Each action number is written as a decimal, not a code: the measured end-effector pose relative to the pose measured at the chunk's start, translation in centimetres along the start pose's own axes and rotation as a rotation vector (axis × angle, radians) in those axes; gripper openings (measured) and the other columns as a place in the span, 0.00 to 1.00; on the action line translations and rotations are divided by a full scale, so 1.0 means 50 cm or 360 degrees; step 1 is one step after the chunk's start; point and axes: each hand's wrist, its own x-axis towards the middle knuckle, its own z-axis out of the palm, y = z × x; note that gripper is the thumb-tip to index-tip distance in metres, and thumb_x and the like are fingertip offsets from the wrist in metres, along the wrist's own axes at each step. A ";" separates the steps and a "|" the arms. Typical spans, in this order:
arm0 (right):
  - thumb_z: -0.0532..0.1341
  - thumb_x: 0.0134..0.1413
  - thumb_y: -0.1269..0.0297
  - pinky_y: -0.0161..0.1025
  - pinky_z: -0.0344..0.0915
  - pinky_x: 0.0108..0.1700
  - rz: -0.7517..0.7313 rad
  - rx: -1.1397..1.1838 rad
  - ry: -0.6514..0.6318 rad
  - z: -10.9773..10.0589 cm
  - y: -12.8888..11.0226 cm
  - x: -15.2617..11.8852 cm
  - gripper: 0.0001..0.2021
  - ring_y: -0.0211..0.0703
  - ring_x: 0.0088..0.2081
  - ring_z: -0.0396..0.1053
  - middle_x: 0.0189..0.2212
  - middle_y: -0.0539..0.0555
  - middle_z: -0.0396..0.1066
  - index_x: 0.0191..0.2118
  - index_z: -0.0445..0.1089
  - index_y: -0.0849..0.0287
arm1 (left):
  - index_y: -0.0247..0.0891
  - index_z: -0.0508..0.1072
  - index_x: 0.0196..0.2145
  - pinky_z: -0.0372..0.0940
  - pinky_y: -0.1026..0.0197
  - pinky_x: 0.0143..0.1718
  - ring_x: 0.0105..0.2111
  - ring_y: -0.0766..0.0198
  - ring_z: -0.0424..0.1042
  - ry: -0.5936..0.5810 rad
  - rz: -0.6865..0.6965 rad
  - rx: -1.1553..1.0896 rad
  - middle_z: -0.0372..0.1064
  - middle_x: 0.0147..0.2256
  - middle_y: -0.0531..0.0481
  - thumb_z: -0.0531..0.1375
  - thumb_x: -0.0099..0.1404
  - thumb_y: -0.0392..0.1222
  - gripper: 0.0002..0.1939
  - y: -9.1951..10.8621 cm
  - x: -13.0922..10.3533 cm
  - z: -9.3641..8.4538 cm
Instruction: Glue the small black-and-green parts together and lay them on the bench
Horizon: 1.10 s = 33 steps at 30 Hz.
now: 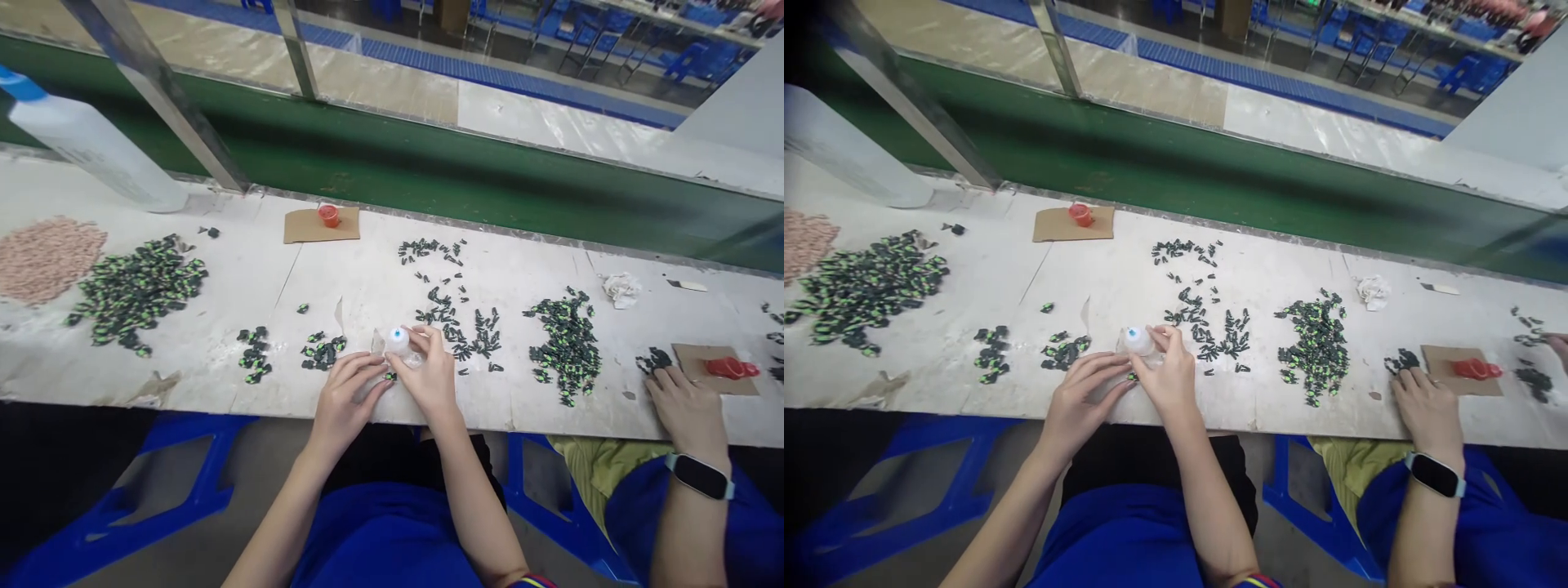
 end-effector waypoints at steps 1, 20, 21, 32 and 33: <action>0.68 0.44 0.64 0.45 0.73 0.46 -0.0044 -0.0057 -0.0019 -0.010 0.003 -0.006 0.24 0.49 0.44 0.77 0.45 0.58 0.77 0.48 0.63 0.55 | 0.41 0.77 0.40 0.70 0.51 0.45 0.44 0.56 0.71 -0.0005 0.0019 0.0010 0.76 0.40 0.45 0.61 0.65 0.40 0.06 0.000 0.000 0.000; 0.63 0.53 0.58 0.43 0.72 0.41 0.0359 0.0196 0.0116 -0.123 0.009 -0.094 0.09 0.47 0.37 0.75 0.35 0.55 0.79 0.34 0.78 0.56 | 0.40 0.79 0.35 0.74 0.59 0.40 0.36 0.60 0.78 -0.0041 -0.0608 -0.0621 0.79 0.35 0.48 0.61 0.63 0.41 0.06 0.091 0.003 0.009; 0.64 0.51 0.59 0.42 0.73 0.41 0.0387 0.0308 0.0086 -0.118 0.000 -0.098 0.09 0.47 0.36 0.76 0.34 0.55 0.79 0.34 0.78 0.56 | 0.40 0.79 0.35 0.74 0.59 0.40 0.36 0.60 0.77 -0.0047 -0.0588 -0.0643 0.78 0.34 0.48 0.61 0.63 0.40 0.06 0.097 0.006 0.010; 0.66 0.49 0.64 0.37 0.73 0.34 0.0358 0.0484 -0.0060 -0.116 -0.015 -0.108 0.05 0.43 0.31 0.76 0.29 0.53 0.79 0.32 0.80 0.56 | 0.40 0.78 0.36 0.72 0.59 0.37 0.35 0.61 0.75 -0.0123 -0.0393 -0.0710 0.77 0.33 0.48 0.59 0.65 0.36 0.06 0.116 0.016 0.011; 0.66 0.50 0.64 0.37 0.73 0.34 0.0332 0.0452 -0.0078 -0.118 -0.014 -0.109 0.05 0.43 0.32 0.76 0.29 0.53 0.78 0.32 0.80 0.56 | 0.40 0.78 0.36 0.72 0.60 0.37 0.35 0.61 0.75 -0.0141 -0.0403 -0.0729 0.77 0.32 0.48 0.59 0.65 0.35 0.06 0.116 0.017 0.009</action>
